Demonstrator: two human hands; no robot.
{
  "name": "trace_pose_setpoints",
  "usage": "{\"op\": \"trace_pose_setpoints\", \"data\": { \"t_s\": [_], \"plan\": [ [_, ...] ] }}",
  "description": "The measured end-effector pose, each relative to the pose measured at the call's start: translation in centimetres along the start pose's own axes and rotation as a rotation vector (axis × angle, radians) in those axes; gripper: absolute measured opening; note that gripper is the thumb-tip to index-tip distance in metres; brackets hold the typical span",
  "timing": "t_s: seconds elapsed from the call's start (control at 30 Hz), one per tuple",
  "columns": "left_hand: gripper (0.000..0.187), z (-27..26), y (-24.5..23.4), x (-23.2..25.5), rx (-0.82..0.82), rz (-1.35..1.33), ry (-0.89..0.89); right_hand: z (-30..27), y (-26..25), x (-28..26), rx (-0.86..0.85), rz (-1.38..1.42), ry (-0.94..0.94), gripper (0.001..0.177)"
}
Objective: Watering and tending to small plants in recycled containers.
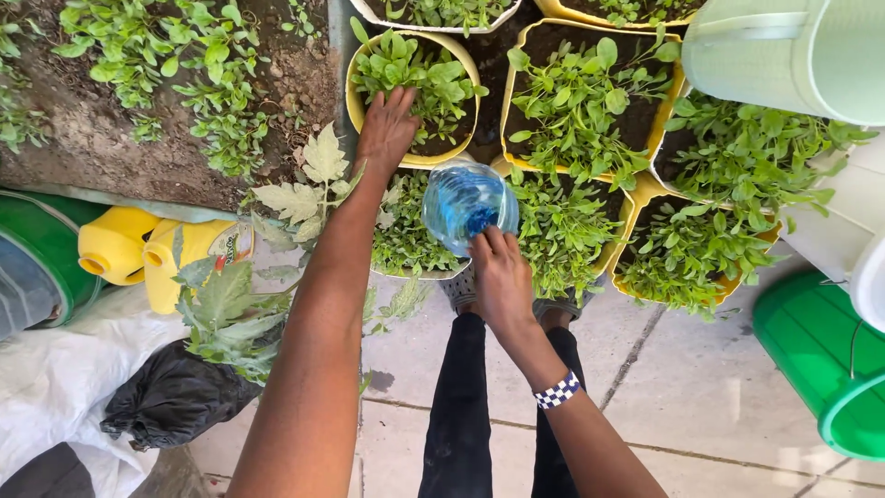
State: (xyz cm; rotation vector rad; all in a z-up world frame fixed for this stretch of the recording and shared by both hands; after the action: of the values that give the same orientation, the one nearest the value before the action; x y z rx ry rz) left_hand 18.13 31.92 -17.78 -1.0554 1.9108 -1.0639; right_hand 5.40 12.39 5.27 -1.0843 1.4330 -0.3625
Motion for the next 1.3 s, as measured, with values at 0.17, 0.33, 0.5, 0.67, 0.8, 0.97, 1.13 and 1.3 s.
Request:
{"op": "trace_pose_setpoints", "data": {
  "t_s": [0.17,0.33,0.5,0.67,0.8,0.97,1.13,1.3],
  "plan": [
    [0.013,-0.2,0.0,-0.4,0.048,-0.027,-0.004,2.0,1.7,-0.9,-0.056,-0.048,0.037,0.013],
    [0.013,-0.3,-0.2,-0.5,0.051,-0.101,-0.024,2.8,2.9,-1.1,-0.043,-0.071,0.009,0.015],
    [0.013,-0.3,-0.5,-0.6,0.05,-0.102,-0.04,3.5,2.5,-2.0,-0.06,-0.081,0.004,0.017],
    [0.016,-0.5,0.1,-0.6,0.04,-0.091,-0.05,3.8,2.6,-2.6,-0.075,-0.095,0.018,0.02],
    [0.017,-0.5,0.2,-0.5,0.086,-0.098,-0.061,4.0,2.8,-2.8,-0.072,-0.12,0.004,0.021],
    [0.016,-0.9,-0.2,-0.6,0.068,-0.132,-0.078,4.2,2.7,-3.2,-0.087,-0.106,-0.004,0.021],
    [0.016,-1.3,0.3,-0.4,0.065,-0.16,-0.078,3.3,3.0,-2.9,-0.079,-0.117,-0.022,0.021],
    [0.019,-2.4,-0.2,0.2,0.041,-0.125,-0.1,0.9,2.6,-2.1,-0.064,-0.109,0.028,0.017]
  ]
}}
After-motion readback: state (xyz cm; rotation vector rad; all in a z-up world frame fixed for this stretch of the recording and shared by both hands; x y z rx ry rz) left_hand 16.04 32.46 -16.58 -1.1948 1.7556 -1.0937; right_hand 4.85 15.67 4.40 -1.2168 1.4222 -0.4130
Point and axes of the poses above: each hand's wrist, its own z-axis towards the middle knuckle, its own y-axis out of the palm, x = y × z, the point moved 6 cm from there along z, towards the middle knuckle, and after that the axes turned 11 degrees about -y, right-handed, at the moved point
